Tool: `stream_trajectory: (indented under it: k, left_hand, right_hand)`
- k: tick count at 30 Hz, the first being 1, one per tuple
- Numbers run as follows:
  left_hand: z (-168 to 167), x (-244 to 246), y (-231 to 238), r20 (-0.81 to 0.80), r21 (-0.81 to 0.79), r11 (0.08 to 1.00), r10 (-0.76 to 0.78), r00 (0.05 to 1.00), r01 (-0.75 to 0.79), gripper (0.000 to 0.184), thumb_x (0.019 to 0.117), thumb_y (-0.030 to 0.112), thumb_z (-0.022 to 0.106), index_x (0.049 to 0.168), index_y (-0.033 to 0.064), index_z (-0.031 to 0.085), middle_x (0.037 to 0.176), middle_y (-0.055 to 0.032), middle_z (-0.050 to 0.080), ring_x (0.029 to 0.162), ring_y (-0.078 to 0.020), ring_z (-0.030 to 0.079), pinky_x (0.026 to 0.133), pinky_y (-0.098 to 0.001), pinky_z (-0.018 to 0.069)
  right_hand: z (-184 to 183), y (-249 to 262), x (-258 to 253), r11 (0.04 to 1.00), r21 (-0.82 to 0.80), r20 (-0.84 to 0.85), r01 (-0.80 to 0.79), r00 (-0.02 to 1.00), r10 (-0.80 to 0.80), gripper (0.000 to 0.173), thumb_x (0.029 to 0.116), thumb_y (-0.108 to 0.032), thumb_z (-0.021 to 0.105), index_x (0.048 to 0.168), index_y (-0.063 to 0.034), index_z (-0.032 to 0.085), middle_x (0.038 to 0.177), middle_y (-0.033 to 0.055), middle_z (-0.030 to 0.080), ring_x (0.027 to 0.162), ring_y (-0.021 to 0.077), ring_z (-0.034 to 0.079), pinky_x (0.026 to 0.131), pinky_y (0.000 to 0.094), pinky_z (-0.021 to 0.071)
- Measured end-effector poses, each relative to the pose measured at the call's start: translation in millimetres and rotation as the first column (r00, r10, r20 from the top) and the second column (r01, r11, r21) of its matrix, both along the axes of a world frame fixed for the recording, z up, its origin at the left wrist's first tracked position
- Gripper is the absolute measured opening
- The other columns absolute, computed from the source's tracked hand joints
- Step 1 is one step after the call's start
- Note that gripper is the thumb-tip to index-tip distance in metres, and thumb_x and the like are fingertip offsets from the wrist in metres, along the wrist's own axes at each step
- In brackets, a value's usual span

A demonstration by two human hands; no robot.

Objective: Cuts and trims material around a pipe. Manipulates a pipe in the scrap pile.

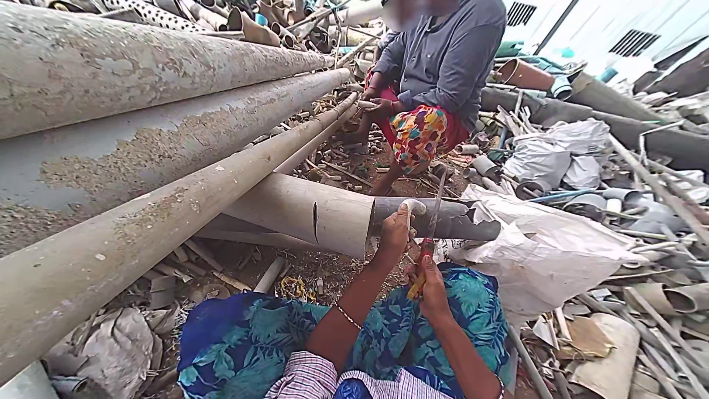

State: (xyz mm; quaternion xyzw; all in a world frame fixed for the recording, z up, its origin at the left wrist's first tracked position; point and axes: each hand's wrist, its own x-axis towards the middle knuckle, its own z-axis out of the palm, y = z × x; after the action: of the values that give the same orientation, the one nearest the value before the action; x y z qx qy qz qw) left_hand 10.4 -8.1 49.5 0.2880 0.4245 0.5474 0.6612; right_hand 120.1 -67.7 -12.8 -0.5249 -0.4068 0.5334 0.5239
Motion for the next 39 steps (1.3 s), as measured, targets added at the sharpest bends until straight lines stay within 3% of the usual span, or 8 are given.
stream_trajectory:
  k: [5, 14, 18, 20, 24, 29, 34, 39]
  left_hand:
    - [-0.2, -1.2, -0.9, 0.007, 0.002, 1.0, 0.003, 1.0, -0.003, 0.046, 0.1137, 0.036, 0.028, 0.108, -0.0013, 0.055, 0.061, 0.0007, 0.045, 0.04, -0.0036, 0.037, 0.038, -0.0167, 0.0326]
    - [-5.9, -2.7, -1.6, -0.028, 0.011, 1.0, -0.007, 1.0, 0.008, 0.046, 0.1125, 0.044, 0.029, 0.106, 0.0062, 0.055, 0.055, 0.0041, 0.042, 0.038, -0.0022, 0.035, 0.037, -0.0158, 0.03]
    - [-5.1, -2.0, 1.0, -0.01, 0.004, 1.0, 0.001, 1.0, -0.001, 0.045, 0.1129, 0.042, 0.028, 0.107, 0.0063, 0.055, 0.054, 0.0056, 0.043, 0.037, -0.0007, 0.036, 0.035, -0.0151, 0.0307]
    - [-4.3, -2.2, 1.4, -0.018, 0.011, 1.0, 0.008, 1.0, -0.007, 0.046, 0.1131, 0.042, 0.027, 0.105, 0.0065, 0.055, 0.054, 0.0056, 0.043, 0.036, -0.0007, 0.036, 0.035, -0.015, 0.0308]
    - [-5.1, -4.0, -9.9, -0.091, 0.017, 1.0, -0.019, 0.996, 0.02, 0.049, 0.1118, 0.049, 0.026, 0.106, 0.0102, 0.055, 0.055, 0.0052, 0.042, 0.037, -0.0014, 0.034, 0.035, -0.0151, 0.0289]
    - [-8.5, -2.7, -6.0, -0.071, 0.049, 0.999, -0.002, 0.997, 0.006, 0.048, 0.112, 0.046, 0.028, 0.107, 0.0076, 0.055, 0.056, 0.0046, 0.042, 0.039, -0.0015, 0.036, 0.037, -0.0151, 0.0314]
    - [-6.4, 2.1, 0.3, -0.094, 0.059, 0.997, 0.05, 0.994, -0.044, 0.045, 0.1128, 0.038, 0.031, 0.106, 0.0028, 0.057, 0.058, 0.0025, 0.044, 0.041, -0.0024, 0.037, 0.039, -0.0157, 0.0319]
    - [-10.1, -2.3, -1.2, -0.071, 0.058, 0.998, 0.015, 0.997, -0.011, 0.045, 0.1125, 0.043, 0.029, 0.105, 0.0075, 0.055, 0.056, 0.0047, 0.042, 0.039, -0.0015, 0.035, 0.037, -0.0148, 0.031]
  right_hand:
    - [-8.7, -0.6, -2.2, 0.995, -0.097, -0.008, -0.017, 1.0, 0.017, 0.039, 0.1136, -0.029, 0.021, 0.094, -0.0096, 0.049, 0.057, -0.0051, 0.043, 0.039, 0.0028, 0.04, 0.036, 0.0169, 0.0349]
    - [5.8, -9.7, 0.5, 0.94, 0.34, 0.032, -0.034, 0.999, 0.024, 0.025, 0.1085, -0.018, 0.023, 0.104, -0.0128, 0.047, 0.064, -0.0127, 0.046, 0.048, -0.0034, 0.043, 0.045, 0.0121, 0.04]
    - [-3.9, -10.9, 8.2, 0.833, 0.545, 0.151, -0.092, 0.989, 0.011, 0.027, 0.1096, -0.038, 0.036, 0.109, -0.0134, 0.048, 0.074, -0.0177, 0.05, 0.059, -0.0072, 0.048, 0.055, 0.013, 0.0447]
    - [-18.3, -8.5, 9.6, 0.861, 0.491, 0.186, -0.134, 0.982, 0.046, 0.027, 0.1093, -0.038, 0.037, 0.11, -0.0121, 0.047, 0.075, -0.0168, 0.049, 0.061, -0.0072, 0.048, 0.058, 0.0133, 0.0444]
    - [-19.7, -9.2, 2.2, 0.998, 0.021, 0.106, -0.053, 0.993, 0.05, 0.026, 0.1117, -0.018, 0.027, 0.103, -0.0069, 0.049, 0.064, -0.0074, 0.042, 0.047, -0.0007, 0.04, 0.044, 0.0146, 0.0367]
    - [-12.5, -4.7, 12.5, 0.822, 0.556, 0.323, -0.12, 0.943, -0.081, 0.041, 0.1092, -0.04, 0.038, 0.114, -0.0009, 0.048, 0.078, -0.015, 0.049, 0.066, -0.0104, 0.05, 0.063, 0.0119, 0.0468]
    - [-7.6, 0.9, 3.1, 0.998, -0.006, 0.115, -0.067, 0.991, 0.067, 0.028, 0.1127, -0.021, 0.027, 0.104, -0.0063, 0.049, 0.064, -0.0069, 0.042, 0.044, -0.0001, 0.039, 0.041, 0.0156, 0.0369]
    - [-8.7, -5.3, 8.4, 0.844, 0.525, 0.301, -0.11, 0.952, -0.063, 0.037, 0.1086, -0.03, 0.038, 0.115, 0.0048, 0.048, 0.079, -0.0128, 0.049, 0.066, -0.0109, 0.049, 0.063, 0.0103, 0.0449]
